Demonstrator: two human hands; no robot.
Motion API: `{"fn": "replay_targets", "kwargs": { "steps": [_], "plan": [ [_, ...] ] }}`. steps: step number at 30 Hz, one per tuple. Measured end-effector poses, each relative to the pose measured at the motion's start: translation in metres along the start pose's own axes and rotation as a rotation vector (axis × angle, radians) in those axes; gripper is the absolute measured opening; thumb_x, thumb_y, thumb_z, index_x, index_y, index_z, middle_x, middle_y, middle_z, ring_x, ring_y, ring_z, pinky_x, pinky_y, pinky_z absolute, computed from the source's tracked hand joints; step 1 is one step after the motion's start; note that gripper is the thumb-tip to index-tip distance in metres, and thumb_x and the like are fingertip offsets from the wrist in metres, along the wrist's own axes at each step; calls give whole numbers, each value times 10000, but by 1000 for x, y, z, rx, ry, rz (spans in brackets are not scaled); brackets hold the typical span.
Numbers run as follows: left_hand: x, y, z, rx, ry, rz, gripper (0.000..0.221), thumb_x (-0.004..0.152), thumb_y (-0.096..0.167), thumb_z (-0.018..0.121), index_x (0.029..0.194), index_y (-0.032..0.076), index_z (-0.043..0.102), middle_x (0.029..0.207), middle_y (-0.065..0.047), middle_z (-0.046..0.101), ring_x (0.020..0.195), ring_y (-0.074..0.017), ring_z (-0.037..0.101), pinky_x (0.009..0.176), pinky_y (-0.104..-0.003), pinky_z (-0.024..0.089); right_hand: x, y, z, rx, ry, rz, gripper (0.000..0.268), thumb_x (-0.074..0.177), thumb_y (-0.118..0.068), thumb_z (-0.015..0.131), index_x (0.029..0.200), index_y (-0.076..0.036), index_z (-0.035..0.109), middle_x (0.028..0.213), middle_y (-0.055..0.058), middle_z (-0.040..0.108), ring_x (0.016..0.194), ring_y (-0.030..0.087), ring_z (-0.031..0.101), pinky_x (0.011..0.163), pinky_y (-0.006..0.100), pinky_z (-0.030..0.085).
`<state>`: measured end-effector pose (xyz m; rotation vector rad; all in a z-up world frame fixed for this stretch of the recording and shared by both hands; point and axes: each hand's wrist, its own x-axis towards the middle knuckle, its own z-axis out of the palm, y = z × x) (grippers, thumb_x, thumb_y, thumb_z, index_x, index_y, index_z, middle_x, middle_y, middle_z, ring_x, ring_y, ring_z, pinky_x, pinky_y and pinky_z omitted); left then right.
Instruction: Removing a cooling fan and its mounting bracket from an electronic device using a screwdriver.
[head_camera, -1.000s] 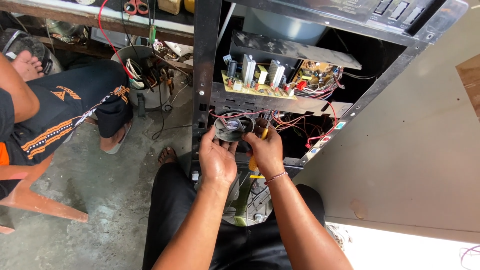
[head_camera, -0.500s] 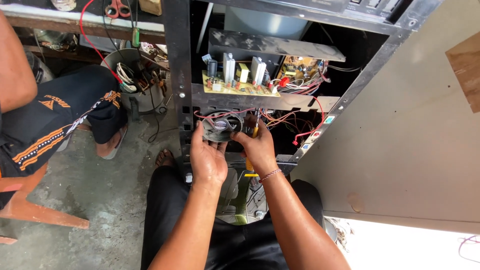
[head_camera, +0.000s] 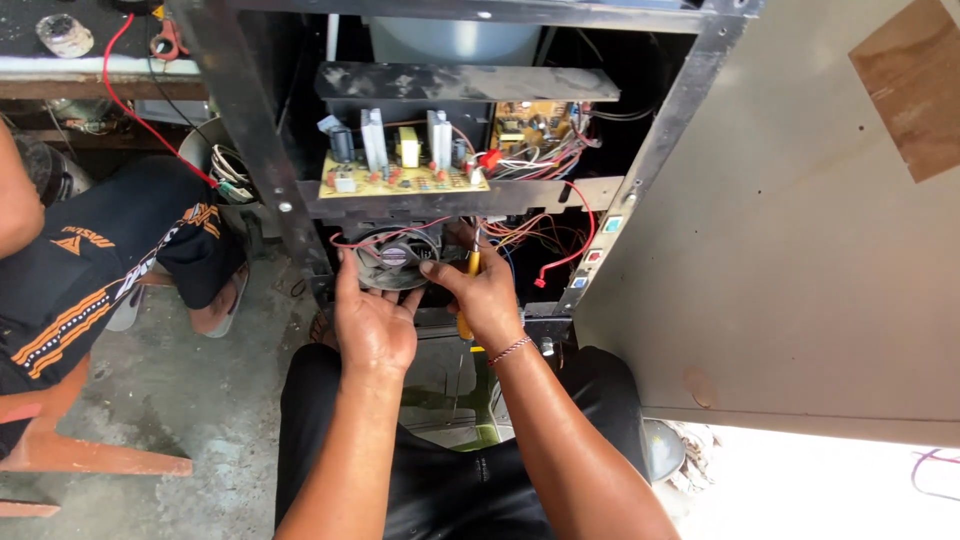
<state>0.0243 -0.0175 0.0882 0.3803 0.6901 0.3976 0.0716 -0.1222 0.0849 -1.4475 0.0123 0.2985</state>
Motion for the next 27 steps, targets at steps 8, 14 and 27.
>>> {"fn": "replay_targets", "kwargs": {
  "steps": [8,14,27],
  "plan": [
    [-1,-10,4,62,-38,51,853,853,607,707,1531,195,395,1576,-105,373,1499,-336,353,1230,-682,182,34,48,-12,85,0,-20,602,685,-95,911,1239,5,700,791,160,729,538,195,675,348,247,506],
    [2,-16,0,82,-69,79,917,866,624,713,1564,179,317,1621,-147,294,1521,-369,313,1219,-708,182,36,45,-14,145,-22,-11,557,646,-60,912,1154,12,697,719,156,683,494,198,645,357,251,516],
    [5,-23,-3,160,-41,108,974,838,689,724,1558,193,294,1634,-145,266,1534,-375,292,1223,-687,218,30,32,-21,171,-57,-30,507,657,-70,917,1099,5,680,652,132,647,439,176,627,381,243,509]
  ]
}}
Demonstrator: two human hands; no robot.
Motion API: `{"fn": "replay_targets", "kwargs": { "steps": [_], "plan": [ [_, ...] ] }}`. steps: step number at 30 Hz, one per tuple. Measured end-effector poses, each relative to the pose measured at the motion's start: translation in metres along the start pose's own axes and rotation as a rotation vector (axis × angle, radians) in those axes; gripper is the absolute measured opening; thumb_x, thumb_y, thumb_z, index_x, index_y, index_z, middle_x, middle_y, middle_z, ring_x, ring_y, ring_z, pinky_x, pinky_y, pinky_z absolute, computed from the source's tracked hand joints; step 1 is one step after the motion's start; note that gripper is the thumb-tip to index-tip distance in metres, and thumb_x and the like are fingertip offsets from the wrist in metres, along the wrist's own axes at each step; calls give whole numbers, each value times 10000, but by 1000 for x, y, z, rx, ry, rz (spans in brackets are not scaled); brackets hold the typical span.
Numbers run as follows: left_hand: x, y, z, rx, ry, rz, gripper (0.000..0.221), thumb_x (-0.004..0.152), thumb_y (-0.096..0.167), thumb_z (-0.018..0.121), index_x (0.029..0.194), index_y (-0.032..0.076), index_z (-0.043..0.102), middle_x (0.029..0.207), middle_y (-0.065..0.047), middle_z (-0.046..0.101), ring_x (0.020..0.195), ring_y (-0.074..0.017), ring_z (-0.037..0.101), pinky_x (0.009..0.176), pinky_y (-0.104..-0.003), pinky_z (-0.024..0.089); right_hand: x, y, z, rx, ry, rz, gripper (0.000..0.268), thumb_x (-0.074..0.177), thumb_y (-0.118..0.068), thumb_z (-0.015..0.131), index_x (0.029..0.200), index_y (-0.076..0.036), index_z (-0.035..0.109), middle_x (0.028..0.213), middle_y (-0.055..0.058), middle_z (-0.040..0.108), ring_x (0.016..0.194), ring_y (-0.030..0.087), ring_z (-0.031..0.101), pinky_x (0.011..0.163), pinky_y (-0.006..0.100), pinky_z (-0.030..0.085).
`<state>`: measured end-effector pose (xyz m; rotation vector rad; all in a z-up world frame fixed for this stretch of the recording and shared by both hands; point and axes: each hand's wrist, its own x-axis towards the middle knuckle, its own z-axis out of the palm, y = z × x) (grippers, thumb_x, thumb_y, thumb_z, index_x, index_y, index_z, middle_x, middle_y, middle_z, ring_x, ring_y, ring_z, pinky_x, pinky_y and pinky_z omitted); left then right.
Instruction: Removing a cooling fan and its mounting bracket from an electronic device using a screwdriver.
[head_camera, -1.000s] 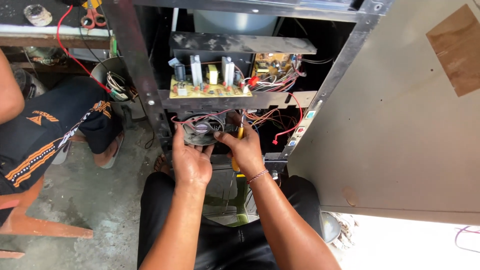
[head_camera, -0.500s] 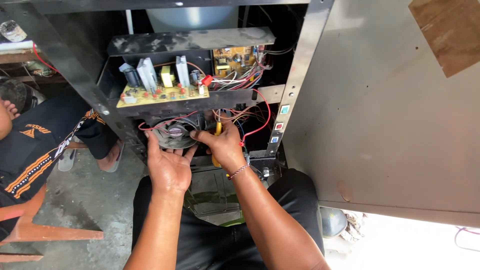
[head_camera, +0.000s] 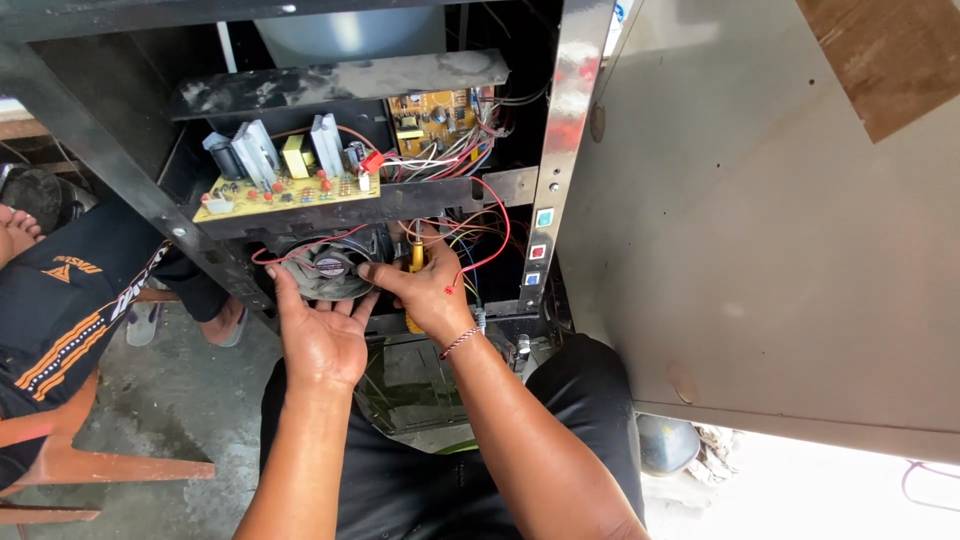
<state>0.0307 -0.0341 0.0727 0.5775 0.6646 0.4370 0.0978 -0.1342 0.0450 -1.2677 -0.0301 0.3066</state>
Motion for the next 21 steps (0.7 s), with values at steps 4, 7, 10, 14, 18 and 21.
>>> {"fn": "replay_targets", "kwargs": {
  "steps": [4,7,10,14,18,21],
  "plan": [
    [-2,-1,4,-6,28,-4,962,830,689,730,1546,201,312,1633,-122,282,1529,-369,311,1230,-677,236,4,15,-1,6,-9,-8,497,687,-84,913,1118,4,681,682,144,670,459,176,639,402,244,519],
    [-6,0,7,22,46,-15,972,830,700,711,1566,218,297,1639,-115,275,1530,-390,305,1232,-655,261,4,17,0,-2,-9,-18,523,678,-100,918,1135,0,684,699,146,691,455,178,641,404,257,530],
    [-5,1,7,22,46,-32,980,814,708,721,1563,229,308,1623,-119,304,1513,-403,338,1229,-634,294,3,13,-1,2,-14,-7,550,676,-108,930,1154,12,688,731,156,703,487,165,644,427,239,539],
    [0,-2,1,10,21,-29,979,815,697,742,1563,236,310,1624,-131,302,1510,-416,342,1226,-640,298,-1,7,-2,17,-11,-5,563,692,-131,933,1179,22,696,777,170,723,504,177,656,424,244,552],
    [1,-3,0,22,43,-33,988,793,701,757,1555,238,332,1593,-140,337,1487,-437,385,1218,-626,325,-10,-8,-3,49,3,-2,615,665,-135,949,1199,45,701,800,173,716,546,175,673,426,237,562],
    [3,-7,-3,21,64,-5,998,764,715,789,1536,248,363,1565,-169,376,1452,-448,442,1202,-628,362,-7,1,-5,87,-6,-8,594,655,-139,958,1182,14,730,770,144,689,562,171,682,393,220,553]
  ]
}}
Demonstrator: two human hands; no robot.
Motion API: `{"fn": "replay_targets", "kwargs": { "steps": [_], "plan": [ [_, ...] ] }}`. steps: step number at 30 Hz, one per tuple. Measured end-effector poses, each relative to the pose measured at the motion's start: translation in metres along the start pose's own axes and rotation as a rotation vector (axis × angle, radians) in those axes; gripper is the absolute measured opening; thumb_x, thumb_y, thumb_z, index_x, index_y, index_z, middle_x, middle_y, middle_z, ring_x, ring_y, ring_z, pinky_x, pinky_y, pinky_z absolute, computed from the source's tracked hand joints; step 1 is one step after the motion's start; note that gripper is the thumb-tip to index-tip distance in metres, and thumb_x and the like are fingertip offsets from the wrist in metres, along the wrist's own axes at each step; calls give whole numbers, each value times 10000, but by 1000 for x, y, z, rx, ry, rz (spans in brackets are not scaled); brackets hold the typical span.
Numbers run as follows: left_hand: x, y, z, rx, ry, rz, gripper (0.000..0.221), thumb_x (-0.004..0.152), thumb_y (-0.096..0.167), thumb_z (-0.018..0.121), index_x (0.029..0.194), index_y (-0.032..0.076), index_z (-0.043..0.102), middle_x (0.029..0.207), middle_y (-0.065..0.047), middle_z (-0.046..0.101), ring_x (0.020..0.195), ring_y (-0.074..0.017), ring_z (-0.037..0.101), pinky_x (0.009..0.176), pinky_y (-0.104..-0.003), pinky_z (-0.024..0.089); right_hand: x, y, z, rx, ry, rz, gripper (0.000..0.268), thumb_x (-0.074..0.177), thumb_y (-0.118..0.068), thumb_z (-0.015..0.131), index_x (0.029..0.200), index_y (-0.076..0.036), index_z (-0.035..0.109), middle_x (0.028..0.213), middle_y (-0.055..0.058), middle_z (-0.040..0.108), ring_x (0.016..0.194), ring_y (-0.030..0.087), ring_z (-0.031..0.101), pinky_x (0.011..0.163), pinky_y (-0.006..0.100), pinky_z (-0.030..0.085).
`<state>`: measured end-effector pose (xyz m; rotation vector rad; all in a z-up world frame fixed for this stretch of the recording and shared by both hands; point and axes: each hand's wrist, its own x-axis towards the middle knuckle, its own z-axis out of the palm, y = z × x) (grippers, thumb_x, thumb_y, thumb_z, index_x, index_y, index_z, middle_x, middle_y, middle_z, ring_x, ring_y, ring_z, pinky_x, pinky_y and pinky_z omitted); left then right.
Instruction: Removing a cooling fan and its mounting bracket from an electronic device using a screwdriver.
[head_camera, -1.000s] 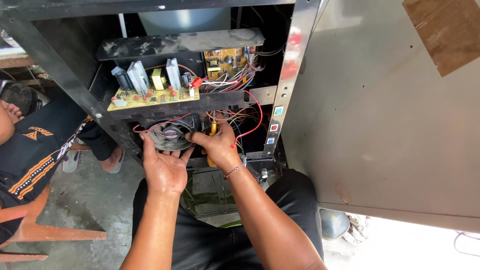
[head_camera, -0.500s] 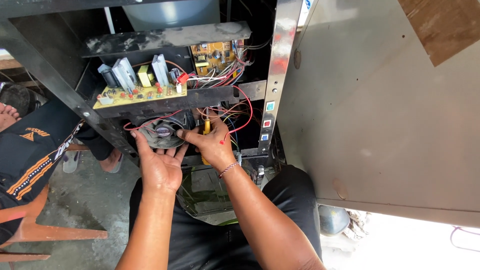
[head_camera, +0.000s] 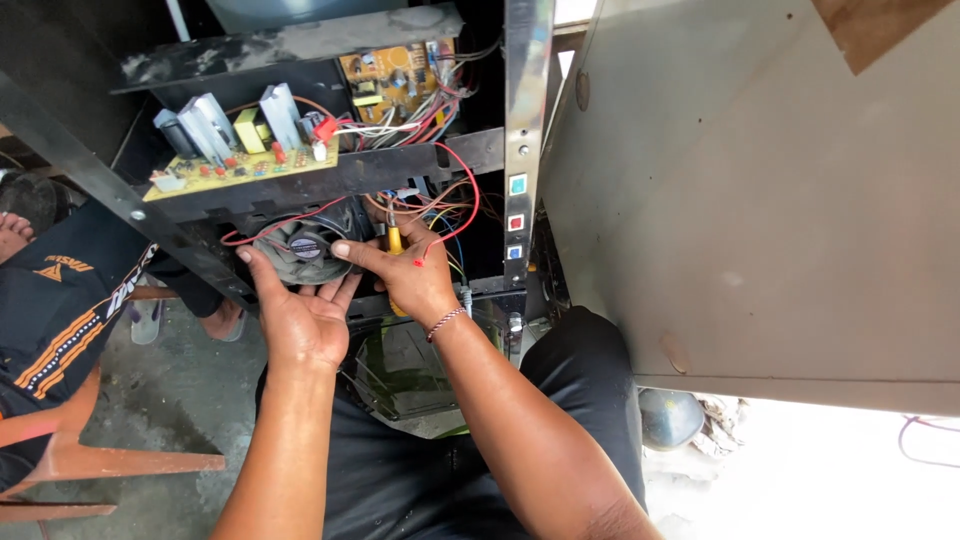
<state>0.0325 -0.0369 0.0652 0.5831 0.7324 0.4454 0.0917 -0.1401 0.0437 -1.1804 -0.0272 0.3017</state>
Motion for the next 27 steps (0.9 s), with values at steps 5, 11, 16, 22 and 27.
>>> {"fn": "replay_targets", "kwargs": {
  "steps": [5,11,16,22,27],
  "plan": [
    [1,-1,1,17,3,10,1010,758,728,783,1538,242,366,1552,-188,385,1437,-463,463,1188,-636,366,-1,-2,-1,4,-8,-14,619,658,-159,956,1207,7,723,762,121,665,565,151,669,389,194,552],
    [1,-2,-3,-6,-21,-1,1016,775,711,788,1547,224,342,1567,-200,355,1464,-475,406,1203,-635,328,12,13,0,-48,-16,-39,587,686,-188,951,1208,-39,728,736,105,664,564,147,668,391,195,550],
    [6,-2,-8,-28,-64,-7,1031,799,702,790,1564,209,304,1616,-209,270,1506,-480,304,1229,-639,266,15,5,5,-119,1,-6,558,682,-230,949,1160,-41,732,718,112,673,552,146,653,395,215,542],
    [2,5,-5,-20,-104,-29,1026,788,721,765,1552,216,303,1603,-183,295,1500,-463,326,1231,-631,281,4,-28,15,-233,30,22,580,677,-308,940,1157,-73,714,684,117,689,532,176,673,383,240,539],
    [1,8,-3,-12,-70,-48,1010,799,744,692,1554,209,287,1614,-171,284,1512,-449,312,1241,-616,262,4,-30,20,-310,76,44,571,662,-276,938,1132,-64,695,748,142,700,570,218,697,394,260,564]
  ]
}}
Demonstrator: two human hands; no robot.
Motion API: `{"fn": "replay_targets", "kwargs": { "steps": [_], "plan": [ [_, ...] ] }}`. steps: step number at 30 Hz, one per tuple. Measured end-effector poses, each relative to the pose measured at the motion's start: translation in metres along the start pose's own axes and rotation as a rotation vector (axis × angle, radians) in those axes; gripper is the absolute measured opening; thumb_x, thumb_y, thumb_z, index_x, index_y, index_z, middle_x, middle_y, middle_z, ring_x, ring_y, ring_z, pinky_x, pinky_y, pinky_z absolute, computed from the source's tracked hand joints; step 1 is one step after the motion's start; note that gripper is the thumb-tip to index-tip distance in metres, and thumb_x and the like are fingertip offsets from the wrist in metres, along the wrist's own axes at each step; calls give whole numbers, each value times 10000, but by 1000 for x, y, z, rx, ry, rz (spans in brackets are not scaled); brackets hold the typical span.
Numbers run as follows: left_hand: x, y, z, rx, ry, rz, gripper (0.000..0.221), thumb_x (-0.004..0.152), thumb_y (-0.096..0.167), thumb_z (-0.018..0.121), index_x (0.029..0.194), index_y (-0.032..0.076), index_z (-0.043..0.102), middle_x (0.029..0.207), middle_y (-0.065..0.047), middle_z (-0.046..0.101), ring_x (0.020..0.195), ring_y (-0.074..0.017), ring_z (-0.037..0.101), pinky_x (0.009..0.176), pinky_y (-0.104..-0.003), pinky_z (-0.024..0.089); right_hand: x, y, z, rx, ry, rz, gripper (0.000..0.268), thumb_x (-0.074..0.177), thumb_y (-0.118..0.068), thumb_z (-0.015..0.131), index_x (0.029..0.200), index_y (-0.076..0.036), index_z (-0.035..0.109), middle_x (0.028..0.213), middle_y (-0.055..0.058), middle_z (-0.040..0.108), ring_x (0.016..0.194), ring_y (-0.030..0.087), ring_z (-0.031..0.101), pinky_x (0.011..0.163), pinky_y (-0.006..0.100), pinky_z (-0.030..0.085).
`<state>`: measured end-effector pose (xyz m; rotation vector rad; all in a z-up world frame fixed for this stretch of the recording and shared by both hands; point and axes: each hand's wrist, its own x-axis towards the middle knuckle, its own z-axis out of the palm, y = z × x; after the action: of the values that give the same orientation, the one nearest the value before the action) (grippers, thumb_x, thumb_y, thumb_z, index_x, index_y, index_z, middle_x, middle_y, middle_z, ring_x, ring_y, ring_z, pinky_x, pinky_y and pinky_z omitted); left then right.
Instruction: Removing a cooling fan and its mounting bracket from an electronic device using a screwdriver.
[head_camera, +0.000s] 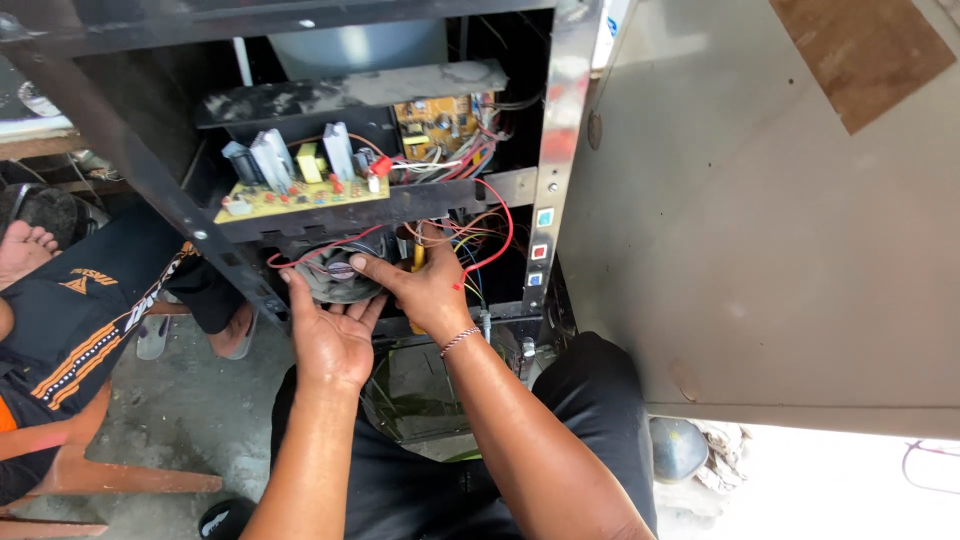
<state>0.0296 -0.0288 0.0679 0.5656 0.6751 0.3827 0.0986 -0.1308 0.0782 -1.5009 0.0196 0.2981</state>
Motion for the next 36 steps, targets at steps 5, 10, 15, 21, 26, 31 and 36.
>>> {"fn": "replay_targets", "kwargs": {
  "steps": [5,10,15,21,26,31,36],
  "plan": [
    [-3,5,5,-32,28,-22,947,806,734,664,1540,234,334,1596,-139,325,1494,-446,350,1241,-620,275,9,10,12,32,-42,-41,600,641,-222,957,1138,-7,698,914,168,707,707,223,716,440,266,586],
    [-6,13,7,-39,59,-50,845,837,697,632,1505,228,413,1547,-107,403,1468,-428,410,1238,-602,312,3,-8,10,69,-67,5,616,625,-228,970,1100,36,681,823,131,695,663,180,689,436,241,581],
    [-4,14,1,-41,71,-68,750,882,664,607,1476,227,466,1500,-98,457,1423,-418,469,1223,-594,351,11,11,5,82,-64,54,619,600,-193,1000,1038,90,666,812,154,713,686,189,704,452,236,588],
    [1,15,-3,-63,85,-84,638,913,638,589,1423,258,530,1417,-49,534,1366,-385,544,1213,-579,385,1,-14,16,139,-52,61,600,566,-146,1008,975,94,640,762,143,699,637,184,686,437,237,568],
    [1,16,-4,-66,79,-83,634,911,637,593,1414,255,540,1398,-48,553,1352,-391,555,1204,-582,393,12,1,16,175,-63,66,592,554,-125,1022,940,88,626,739,148,685,624,204,691,427,259,568],
    [1,17,-4,-74,88,-90,618,906,633,606,1393,255,556,1385,-31,561,1344,-383,562,1200,-577,399,11,-2,19,221,-80,76,577,542,-95,1026,909,84,618,730,143,684,615,207,690,431,257,567],
    [1,17,-1,-93,109,-90,622,888,630,628,1384,263,552,1404,-16,547,1353,-381,554,1209,-584,380,13,0,17,238,-97,42,541,556,-81,1020,888,90,629,695,118,671,580,190,675,411,240,541]
  ]
}}
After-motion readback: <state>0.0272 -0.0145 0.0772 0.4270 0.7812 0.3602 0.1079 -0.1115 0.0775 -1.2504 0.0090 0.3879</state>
